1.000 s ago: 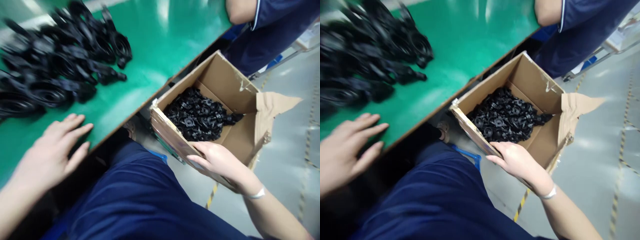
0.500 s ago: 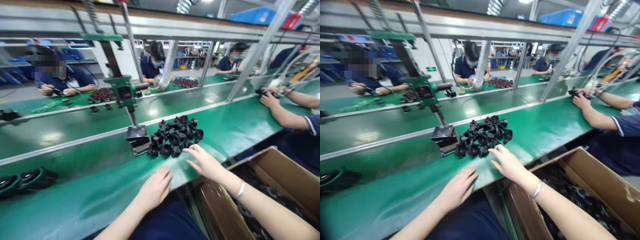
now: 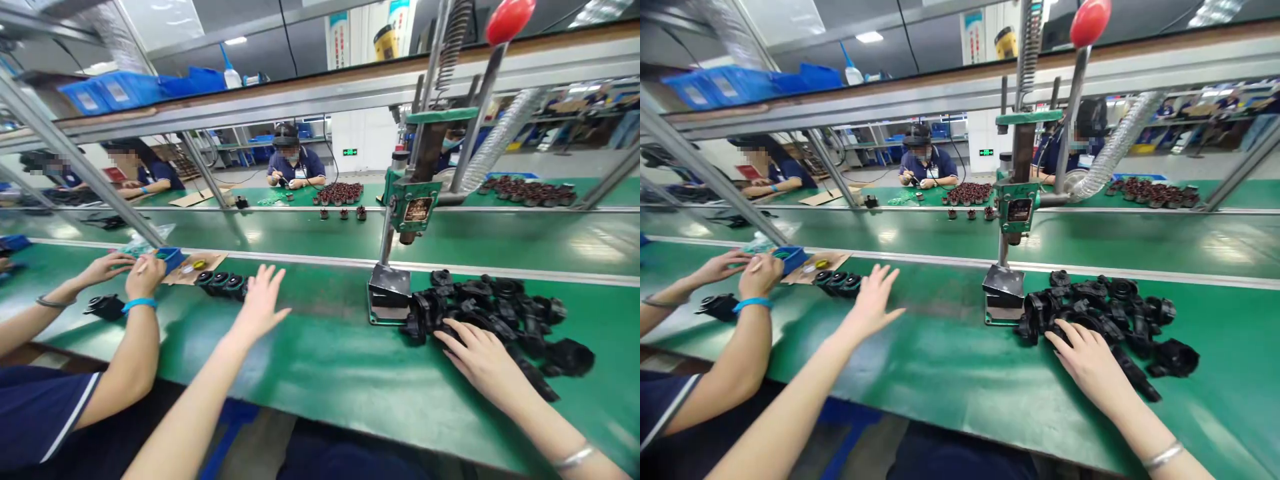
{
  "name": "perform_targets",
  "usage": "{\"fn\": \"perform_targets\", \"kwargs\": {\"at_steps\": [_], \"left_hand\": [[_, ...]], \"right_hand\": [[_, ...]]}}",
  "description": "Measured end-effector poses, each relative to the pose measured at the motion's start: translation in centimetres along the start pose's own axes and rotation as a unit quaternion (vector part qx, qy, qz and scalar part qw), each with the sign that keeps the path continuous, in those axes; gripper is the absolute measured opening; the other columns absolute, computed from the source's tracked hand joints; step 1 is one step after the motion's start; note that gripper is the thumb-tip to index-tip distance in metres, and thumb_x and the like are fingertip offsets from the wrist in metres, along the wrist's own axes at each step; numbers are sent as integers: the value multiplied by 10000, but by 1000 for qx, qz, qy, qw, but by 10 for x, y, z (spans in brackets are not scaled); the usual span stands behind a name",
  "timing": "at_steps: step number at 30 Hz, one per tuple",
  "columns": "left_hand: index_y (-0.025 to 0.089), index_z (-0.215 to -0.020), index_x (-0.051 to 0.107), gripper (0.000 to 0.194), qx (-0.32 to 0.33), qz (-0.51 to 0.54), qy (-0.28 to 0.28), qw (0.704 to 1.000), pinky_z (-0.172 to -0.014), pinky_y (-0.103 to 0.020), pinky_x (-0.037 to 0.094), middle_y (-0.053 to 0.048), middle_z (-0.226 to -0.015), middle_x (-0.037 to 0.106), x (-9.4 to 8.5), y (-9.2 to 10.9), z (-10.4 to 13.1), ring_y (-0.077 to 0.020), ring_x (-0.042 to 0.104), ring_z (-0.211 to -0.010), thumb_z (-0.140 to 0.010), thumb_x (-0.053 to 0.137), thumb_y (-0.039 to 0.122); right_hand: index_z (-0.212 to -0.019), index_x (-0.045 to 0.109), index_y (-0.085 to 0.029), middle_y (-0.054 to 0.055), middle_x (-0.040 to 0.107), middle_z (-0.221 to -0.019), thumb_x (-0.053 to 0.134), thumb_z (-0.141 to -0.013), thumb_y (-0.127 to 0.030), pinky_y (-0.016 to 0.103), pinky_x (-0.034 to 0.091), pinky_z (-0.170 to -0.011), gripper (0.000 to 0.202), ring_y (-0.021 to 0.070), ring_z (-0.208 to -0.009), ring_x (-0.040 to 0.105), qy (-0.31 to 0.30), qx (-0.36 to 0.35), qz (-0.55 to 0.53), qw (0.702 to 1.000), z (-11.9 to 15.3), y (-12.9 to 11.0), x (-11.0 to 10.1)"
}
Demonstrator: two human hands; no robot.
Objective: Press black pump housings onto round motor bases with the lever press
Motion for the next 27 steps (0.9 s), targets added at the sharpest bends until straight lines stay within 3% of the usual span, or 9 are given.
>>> {"fn": "perform_targets", "kwargs": {"at_steps": [2, 5, 8, 12, 15, 19, 22, 24, 27], "left_hand": [[85, -1386, 411, 848, -19, -67, -67, 995, -1081, -697, 240, -280, -1451, 402, 10, -36, -15, -480, 232, -1414, -629, 785, 167], [98, -1252, 548, 626, 12, -114, -152, 982, -1084, -669, 247, -187, -1244, 625, 28, -66, -31, -426, 448, -1312, -641, 678, 60], [94, -1154, 597, 444, 48, -97, -178, 978, -1081, -562, 341, -89, -1076, 698, 35, -78, -42, -325, 623, -1135, -712, 559, 66], [93, -1154, 594, 495, 47, -38, -197, 978, -911, -483, 513, -90, -1030, 704, 39, -69, -50, -347, 672, -1004, -670, 637, 188], [156, -1224, 566, 559, 76, 99, -218, 968, -912, -444, 527, -93, -1094, 693, 40, -14, -40, -323, 665, -1028, -690, 672, 283], [231, -1352, 460, 595, 151, 259, -223, 928, -1049, -420, 446, -94, -1326, 576, 37, 108, -13, -269, 552, -1223, -799, 659, 316], [269, -1420, 356, 678, 167, 377, -230, 882, -1091, -388, 407, -83, -1378, 507, 45, 184, 2, -235, 492, -1274, -818, 668, 272], [281, -1436, 317, 736, 164, 446, -234, 848, -1104, -388, 392, -79, -1355, 508, 52, 217, 7, -230, 491, -1264, -804, 692, 260], [270, -1443, 296, 793, 157, 520, -230, 808, -1102, -411, 395, -92, -1318, 506, 62, 241, 11, -245, 486, -1256, -779, 729, 286]], "right_hand": [[-1147, 616, -338, -19, 481, -1328, 538, -868, -316, 301, 386, -927, 290, 148, -1120, 480, -1, -7, -1, 1000, 1, 8, -3], [-1128, 622, -335, -25, 492, -1317, 548, -866, -316, 321, 384, -978, 273, 138, -1137, 481, -4, -17, -15, 1000, 8, 20, -7], [-1123, 624, -304, -8, 505, -1302, 575, -850, -315, 325, 396, -1007, 277, 129, -1154, 485, 3, -40, -38, 999, 17, 30, -17], [-1125, 597, -276, 16, 517, -1261, 665, -782, -296, 299, 435, -1000, 350, 120, -1154, 491, 53, -24, -90, 994, 26, 34, -48], [-1052, 558, -180, 72, 508, -1206, 693, -755, -311, 245, 472, -966, 352, 107, -1156, 490, 88, 70, -184, 976, 27, 29, -60], [-912, 472, -118, 97, 505, -1059, 668, -767, -407, 197, 496, -874, 378, 85, -1056, 502, 31, 199, -276, 940, 34, 5, -33], [-1078, 494, -138, 70, 505, -979, 646, -782, -440, 198, 503, -827, 449, 69, -944, 496, -22, 236, -267, 934, 43, -7, -17], [-1250, 475, -209, 55, 497, -955, 623, -800, -448, 205, 506, -807, 531, 64, -900, 482, -66, 230, -245, 940, 47, -9, -11], [-1312, 475, -280, 61, 486, -994, 553, -855, -400, 213, 516, -842, 479, 67, -942, 484, -122, 201, -236, 943, 51, -10, -9]]}}
Point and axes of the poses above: each hand's wrist, its own z-axis away from the middle knuckle, its own x-axis out of the palm, y = z × x, the point moved 10 cm from there along -z, towards the middle knuckle
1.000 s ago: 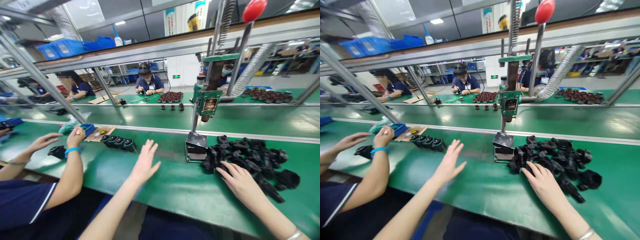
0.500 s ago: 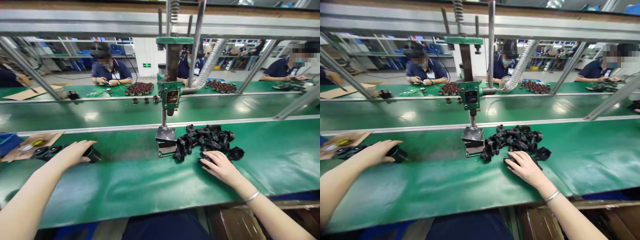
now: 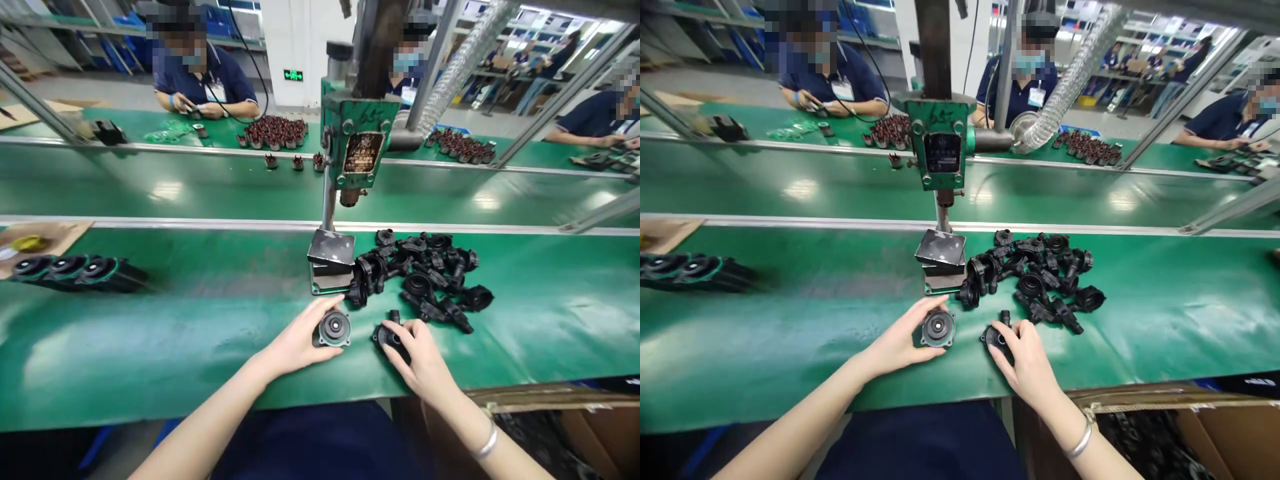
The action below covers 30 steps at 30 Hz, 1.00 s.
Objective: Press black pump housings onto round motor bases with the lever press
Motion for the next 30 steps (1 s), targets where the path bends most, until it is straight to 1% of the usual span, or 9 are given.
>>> {"fn": "perform_targets", "kwargs": {"at_steps": [4, 7, 10, 12, 15, 18, 21, 25, 30], "left_hand": [[276, -1447, 289, 882, -12, 61, 22, 998, -1091, -461, 404, -95, -1275, 510, 14, -16, -4, -263, 498, -1236, -726, 794, 332], [281, -1452, 263, 909, -31, 151, 32, 988, -1070, -460, 434, -88, -1265, 526, 23, -29, -3, -251, 555, -1191, -721, 802, 318], [275, -1445, 269, 921, -35, 167, 43, 984, -1048, -456, 459, -88, -1244, 543, 29, -33, 0, -256, 570, -1174, -705, 815, 322], [265, -1444, 270, 964, -37, 98, 77, 991, -1049, -501, 447, -103, -1228, 533, 26, -31, 4, -284, 550, -1178, -670, 837, 359], [231, -1496, 123, 1041, -15, 18, 108, 994, -1067, -543, 418, -164, -1310, 464, 23, -22, 10, -325, 479, -1254, -710, 799, 327], [221, -1514, 7, 963, 24, 6, 85, 996, -1106, -503, 400, -182, -1422, 413, 30, -16, 13, -307, 428, -1339, -813, 666, 198], [249, -1508, 75, 948, 10, -8, 100, 995, -1095, -499, 423, -161, -1437, 434, 32, -22, 15, -310, 475, -1314, -808, 713, 245], [239, -1493, 126, 1053, 2, 59, 112, 992, -1067, -475, 467, -144, -1359, 518, 33, -26, 14, -299, 549, -1243, -703, 818, 322], [221, -1389, 349, 765, 7, 66, 111, 992, -1055, -451, 487, -131, -1321, 567, 29, -22, 17, -284, 568, -1226, -755, 764, 331]], "right_hand": [[-1277, 536, -260, 98, 468, -1180, 516, -878, -318, 259, 512, -955, 404, 104, -1128, 480, -4, -10, 3, 1000, 2, 6, -6], [-1181, 608, -266, 80, 444, -1312, 574, -845, -308, 355, 474, -1059, 340, 170, -1315, 410, 4, -36, -11, 999, -4, 7, -11], [-1065, 639, -204, 53, 486, -1327, 604, -826, -312, 395, 427, -1144, 265, 173, -1399, 370, -23, -86, -66, 994, -13, -2, -10], [-995, 634, -165, 45, 558, -1248, 614, -820, -311, 304, 475, -1105, 228, 116, -1304, 486, -22, -80, -105, 991, -21, -4, -12], [-919, 625, -142, 28, 638, -1100, 620, -816, -325, 155, 539, -915, 211, 47, -1048, 626, 14, 6, -144, 989, -31, 5, -19], [-877, 623, -136, 9, 669, -1005, 621, -811, -367, 111, 539, -793, 240, 30, -894, 654, 38, 95, -163, 981, -35, 15, -26], [-891, 623, -138, 0, 670, -1002, 632, -803, -372, 93, 542, -796, 250, 22, -888, 657, 46, 142, -199, 969, -39, 13, -34], [-878, 604, -137, 5, 664, -1005, 635, -806, -319, 97, 548, -831, 198, 18, -899, 653, 59, 119, -229, 964, -52, -18, -47], [-907, 598, -159, -10, 654, -978, 653, -793, -267, 87, 528, -837, 167, 7, -927, 634, 61, -6, -168, 984, -66, -75, -53]]}}
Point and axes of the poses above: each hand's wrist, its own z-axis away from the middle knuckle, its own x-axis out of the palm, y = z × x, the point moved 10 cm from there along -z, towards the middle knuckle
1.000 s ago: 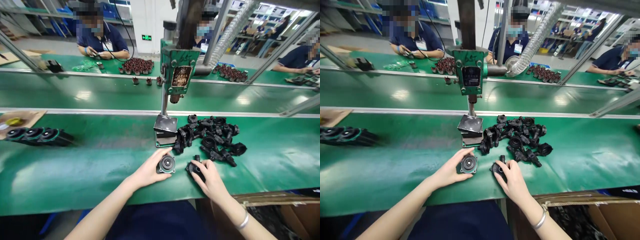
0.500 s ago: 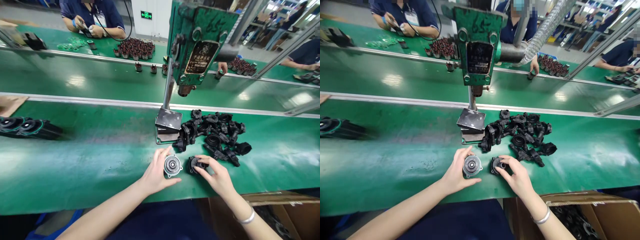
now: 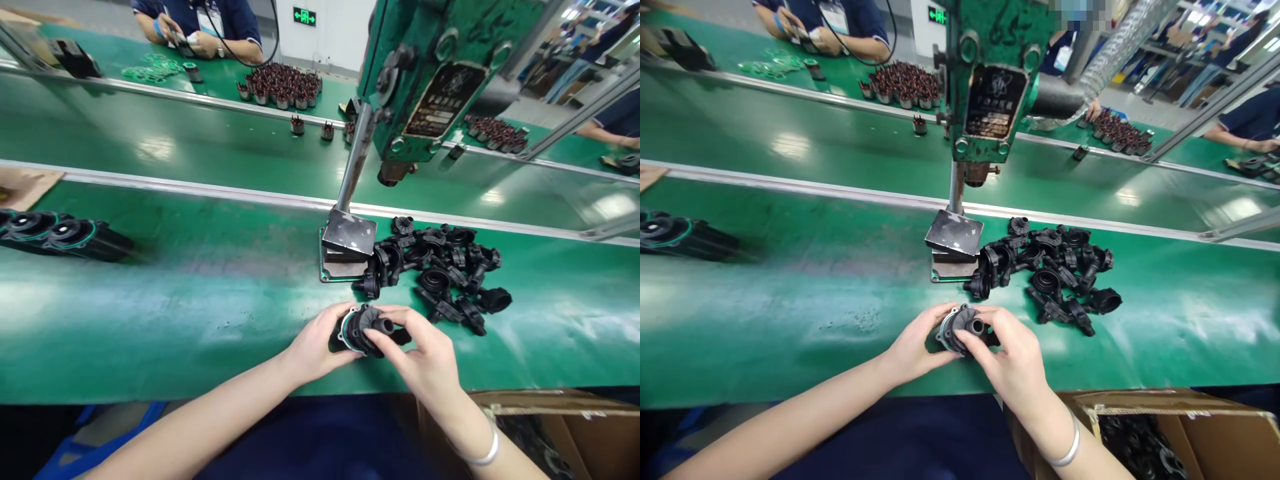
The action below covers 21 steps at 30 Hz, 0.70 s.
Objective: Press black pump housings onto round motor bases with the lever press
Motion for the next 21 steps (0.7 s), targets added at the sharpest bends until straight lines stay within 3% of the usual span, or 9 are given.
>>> {"fn": "perform_targets", "kwargs": {"at_steps": [6, 21], "left_hand": [[217, -1378, 372, 713, 0, -13, -4, 1000, -1048, -455, 492, -127, -1333, 571, 1, -1, 0, -287, 576, -1218, -779, 736, 348], [220, -1387, 358, 699, 22, 20, -23, 999, -1056, -431, 484, -121, -1349, 563, 0, 4, -4, -267, 560, -1239, -801, 722, 330]], "right_hand": [[-948, 573, -145, 22, 632, -1029, 650, -795, -242, 116, 528, -894, 197, 27, -1021, 611, -28, -66, 42, 997, 1, -17, 17], [-987, 557, -140, 38, 623, -1096, 681, -767, -219, 146, 528, -922, 264, 48, -1051, 606, -43, -85, 69, 993, 3, -20, 18]]}}
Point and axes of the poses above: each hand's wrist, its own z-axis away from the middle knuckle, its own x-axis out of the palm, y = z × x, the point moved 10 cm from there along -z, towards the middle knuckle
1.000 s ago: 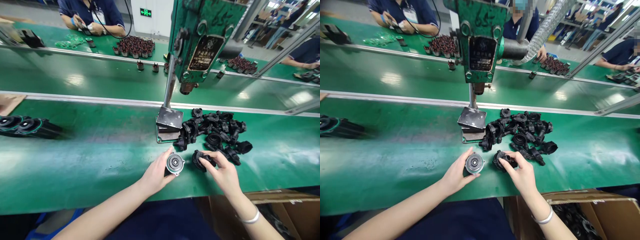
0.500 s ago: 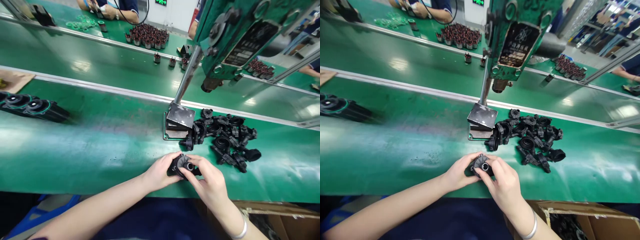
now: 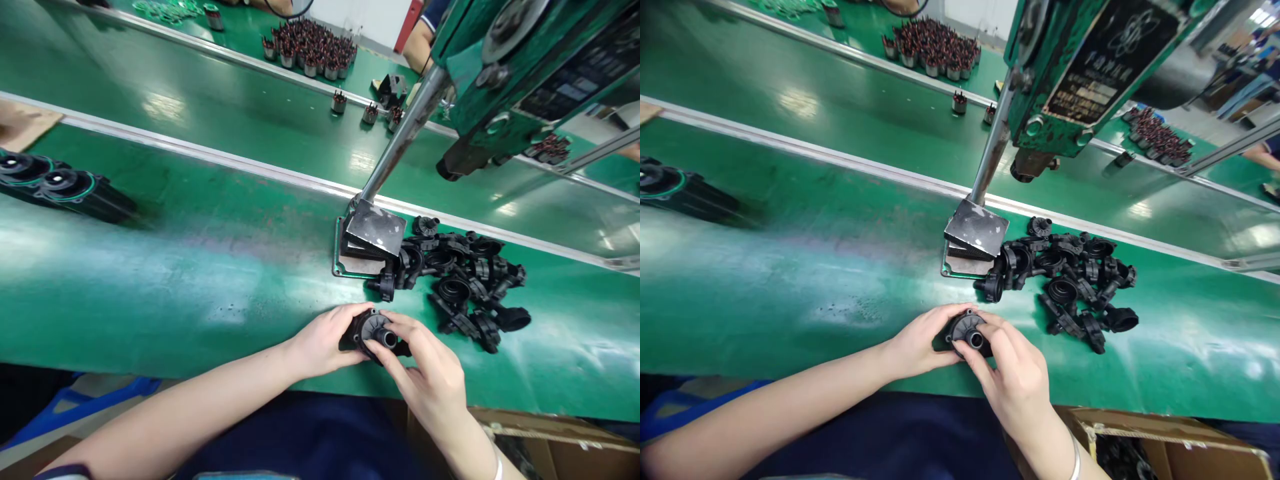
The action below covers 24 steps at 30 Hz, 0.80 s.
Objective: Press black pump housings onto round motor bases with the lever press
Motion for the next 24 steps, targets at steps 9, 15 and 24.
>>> {"fn": "perform_targets", "kwargs": {"at_steps": [9, 15, 24], "left_hand": [[200, -1375, 367, 681, 3, -1, 2, 1000, -1044, -422, 491, -136, -1335, 567, -1, 0, -1, -266, 569, -1225, -810, 716, 349], [213, -1375, 364, 677, -2, 3, -3, 1000, -1041, -426, 494, -124, -1333, 570, 0, 0, -1, -270, 572, -1221, -810, 715, 341], [261, -1455, 268, 732, 46, -5, -6, 999, -1072, -397, 467, -128, -1419, 477, 1, 5, 1, -253, 505, -1296, -850, 679, 293]], "right_hand": [[-1021, 539, -130, 49, 616, -1124, 690, -759, -216, 157, 519, -947, 314, 56, -1086, 596, -8, -17, -4, 1000, 1, 0, 4], [-1010, 541, -128, 47, 620, -1114, 700, -751, -222, 152, 517, -946, 318, 57, -1089, 596, -15, -25, -6, 1000, -1, 0, 4], [-998, 530, -140, 34, 612, -1088, 666, -783, -265, 121, 524, -887, 283, 29, -1041, 598, -23, -1, 5, 1000, -2, 4, 10]]}}
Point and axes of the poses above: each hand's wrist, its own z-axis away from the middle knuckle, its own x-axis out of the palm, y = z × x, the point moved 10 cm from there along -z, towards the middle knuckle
